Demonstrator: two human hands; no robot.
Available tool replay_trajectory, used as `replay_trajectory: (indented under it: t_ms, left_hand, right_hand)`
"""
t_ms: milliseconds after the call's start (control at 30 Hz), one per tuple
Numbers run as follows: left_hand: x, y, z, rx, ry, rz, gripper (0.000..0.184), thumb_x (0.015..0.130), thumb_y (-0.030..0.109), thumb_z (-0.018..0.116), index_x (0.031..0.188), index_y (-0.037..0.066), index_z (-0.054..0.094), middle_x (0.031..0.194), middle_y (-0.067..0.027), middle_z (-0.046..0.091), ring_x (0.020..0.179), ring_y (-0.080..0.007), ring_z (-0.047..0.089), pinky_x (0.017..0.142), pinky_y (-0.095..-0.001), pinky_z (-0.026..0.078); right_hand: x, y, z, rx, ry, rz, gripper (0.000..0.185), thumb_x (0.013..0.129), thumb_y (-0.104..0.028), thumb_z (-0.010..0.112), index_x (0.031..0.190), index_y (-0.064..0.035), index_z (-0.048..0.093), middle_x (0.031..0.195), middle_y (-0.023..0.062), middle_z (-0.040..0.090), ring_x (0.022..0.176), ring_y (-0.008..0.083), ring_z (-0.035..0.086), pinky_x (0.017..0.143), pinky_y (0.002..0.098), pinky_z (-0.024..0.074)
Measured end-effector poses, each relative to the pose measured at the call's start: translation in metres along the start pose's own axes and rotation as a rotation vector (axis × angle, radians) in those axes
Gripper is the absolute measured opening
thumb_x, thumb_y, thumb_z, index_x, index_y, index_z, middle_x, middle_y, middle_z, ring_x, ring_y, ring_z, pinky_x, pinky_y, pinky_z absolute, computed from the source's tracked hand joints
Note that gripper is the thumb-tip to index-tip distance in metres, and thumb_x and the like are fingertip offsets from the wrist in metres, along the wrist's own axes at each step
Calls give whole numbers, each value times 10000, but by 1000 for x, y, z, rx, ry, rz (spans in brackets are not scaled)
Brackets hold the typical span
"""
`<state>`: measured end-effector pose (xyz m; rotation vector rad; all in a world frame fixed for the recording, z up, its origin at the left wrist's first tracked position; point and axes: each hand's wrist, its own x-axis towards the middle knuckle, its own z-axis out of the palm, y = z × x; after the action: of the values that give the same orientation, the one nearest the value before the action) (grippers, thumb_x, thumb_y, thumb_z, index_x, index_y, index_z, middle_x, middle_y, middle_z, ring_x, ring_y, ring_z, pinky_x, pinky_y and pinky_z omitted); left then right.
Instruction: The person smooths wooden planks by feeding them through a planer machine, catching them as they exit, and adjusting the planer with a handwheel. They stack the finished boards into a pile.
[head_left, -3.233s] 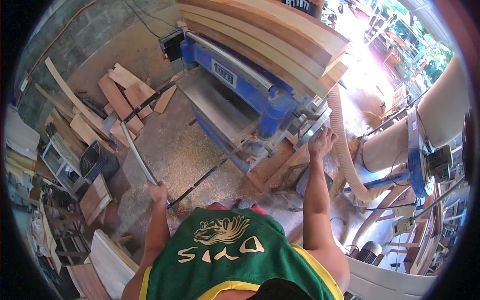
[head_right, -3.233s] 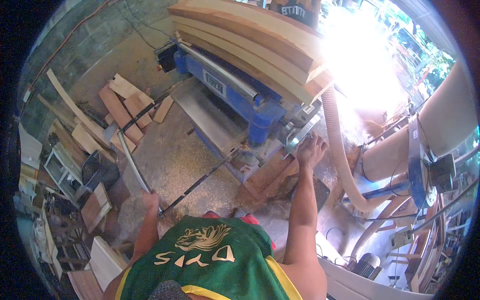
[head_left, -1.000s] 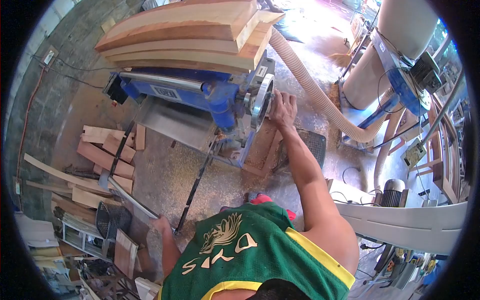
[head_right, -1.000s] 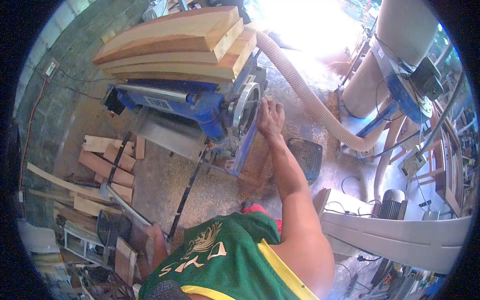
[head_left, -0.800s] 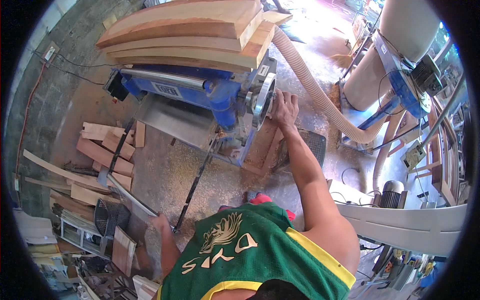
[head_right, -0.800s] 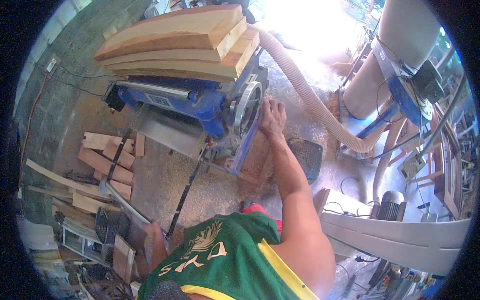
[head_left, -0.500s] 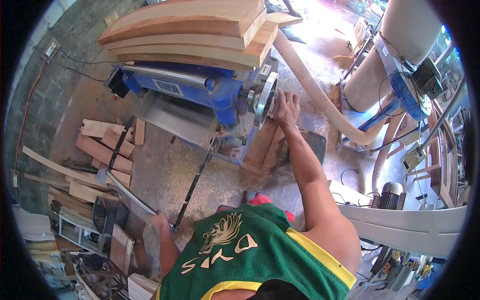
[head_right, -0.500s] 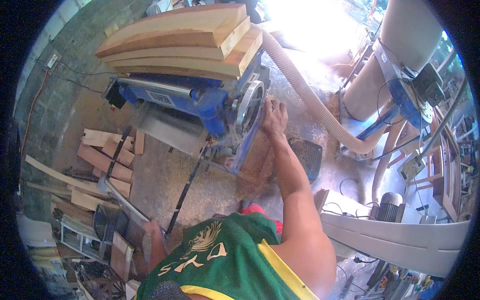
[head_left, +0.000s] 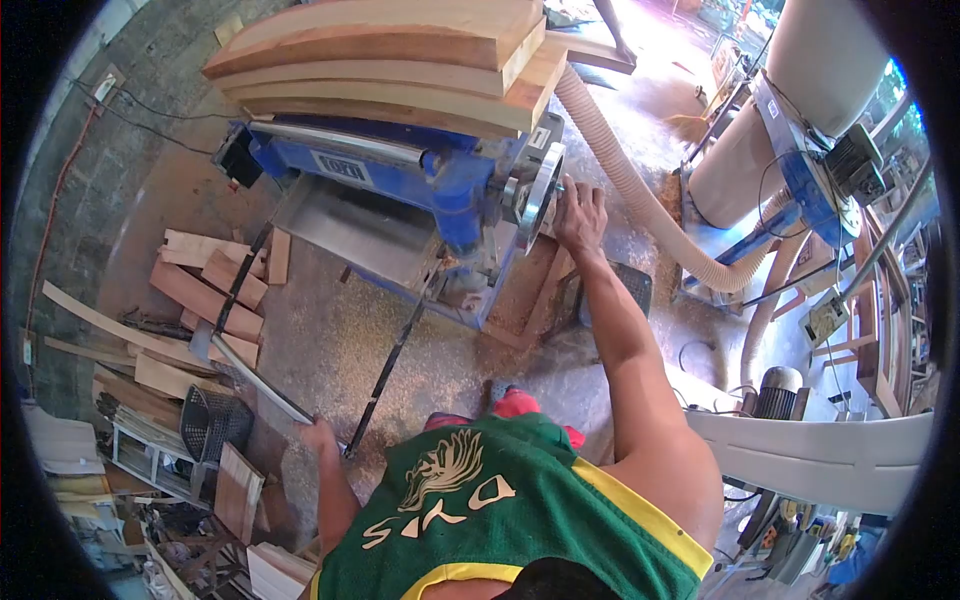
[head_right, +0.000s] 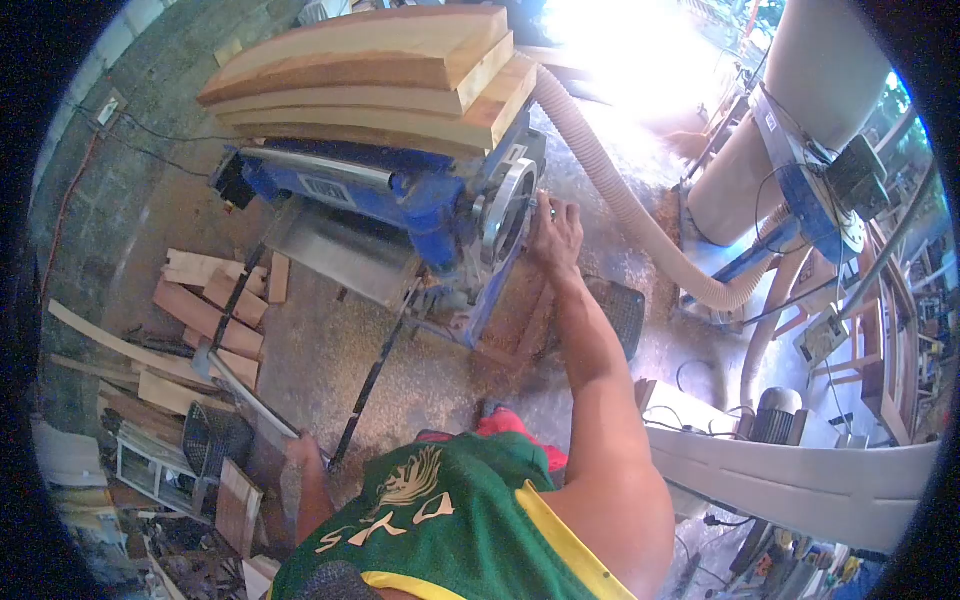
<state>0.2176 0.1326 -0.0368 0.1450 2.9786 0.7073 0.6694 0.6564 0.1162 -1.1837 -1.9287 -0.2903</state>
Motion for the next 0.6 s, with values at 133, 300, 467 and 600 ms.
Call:
replay_trajectory:
  t_ms: [133,300,467,600]
  left_hand:
    - [0,-4,4,-50,19,15,684,878,200,654,1394,-134,355,1156,-338,629,1072,-447,638,924,-462,509]
    - [-10,2,-4,-331,-98,-16,658,919,175,619,1422,-85,284,1124,-309,641,973,-385,693,779,-441,566]
    - [6,-14,12,-532,-154,-109,638,915,144,622,1395,-78,265,1116,-278,632,867,-349,709,643,-411,586]
    - [4,-26,21,-590,-91,-53,628,917,111,616,1391,-77,248,1139,-288,609,802,-340,699,595,-394,584]
  right_hand:
    - [-2,3,1,-39,-31,-15,377,864,-136,622,1234,-65,605,987,123,606,911,351,547,795,442,482]
    - [-19,-13,-4,-37,-95,19,376,883,-152,613,1253,-86,599,1005,123,602,939,357,553,786,450,499]
    - [-44,-66,-62,-54,-628,253,260,917,-200,602,1127,-60,665,896,124,687,828,295,656,742,408,529]
    - [61,-62,-138,354,-748,210,269,926,-278,619,1036,-54,719,835,127,715,752,225,685,736,371,536]
